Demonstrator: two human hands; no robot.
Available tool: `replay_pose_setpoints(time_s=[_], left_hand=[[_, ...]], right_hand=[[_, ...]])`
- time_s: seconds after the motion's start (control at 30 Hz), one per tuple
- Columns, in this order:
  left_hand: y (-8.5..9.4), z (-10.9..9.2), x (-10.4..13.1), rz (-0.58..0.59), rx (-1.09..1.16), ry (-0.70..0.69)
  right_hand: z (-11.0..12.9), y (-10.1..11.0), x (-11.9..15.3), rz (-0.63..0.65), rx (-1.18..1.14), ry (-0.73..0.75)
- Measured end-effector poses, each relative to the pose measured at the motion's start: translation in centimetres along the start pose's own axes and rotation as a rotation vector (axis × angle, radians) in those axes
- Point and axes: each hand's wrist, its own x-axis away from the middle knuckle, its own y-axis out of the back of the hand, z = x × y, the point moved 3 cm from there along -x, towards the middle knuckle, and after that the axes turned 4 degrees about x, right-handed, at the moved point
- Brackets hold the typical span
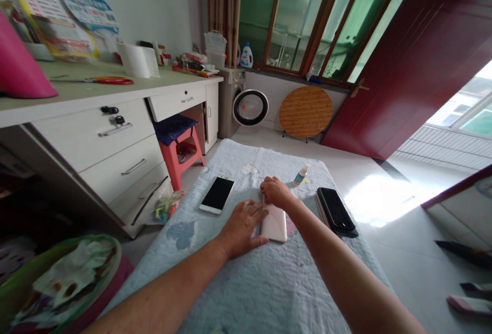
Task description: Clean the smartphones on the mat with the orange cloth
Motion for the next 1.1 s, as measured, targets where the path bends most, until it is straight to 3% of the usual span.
replay_pose_setpoints(time_s=[0.2, 0.67, 0.93, 1.1], left_hand=[[0.5, -0.5, -0.1, 0.038, 0.001, -0.014], [0.6, -1.2, 0.0, -0.044, 0.019, 0.024], [-0.1, 0.2, 0.1, -0.235, -0.001, 0.19], [-0.3, 0.3, 0.2, -0.235, 0.017, 0.184]], right_hand=[[0.1, -0.4, -0.8, 0.021, 0.034, 0.04], [2.9, 0.4, 1.9, 0.031, 0.041, 0.166], [3.5, -0.4, 4.1, -0.036, -0.074, 0.146], [5.2, -0.5, 5.6, -0.032, -0.102, 0.184]])
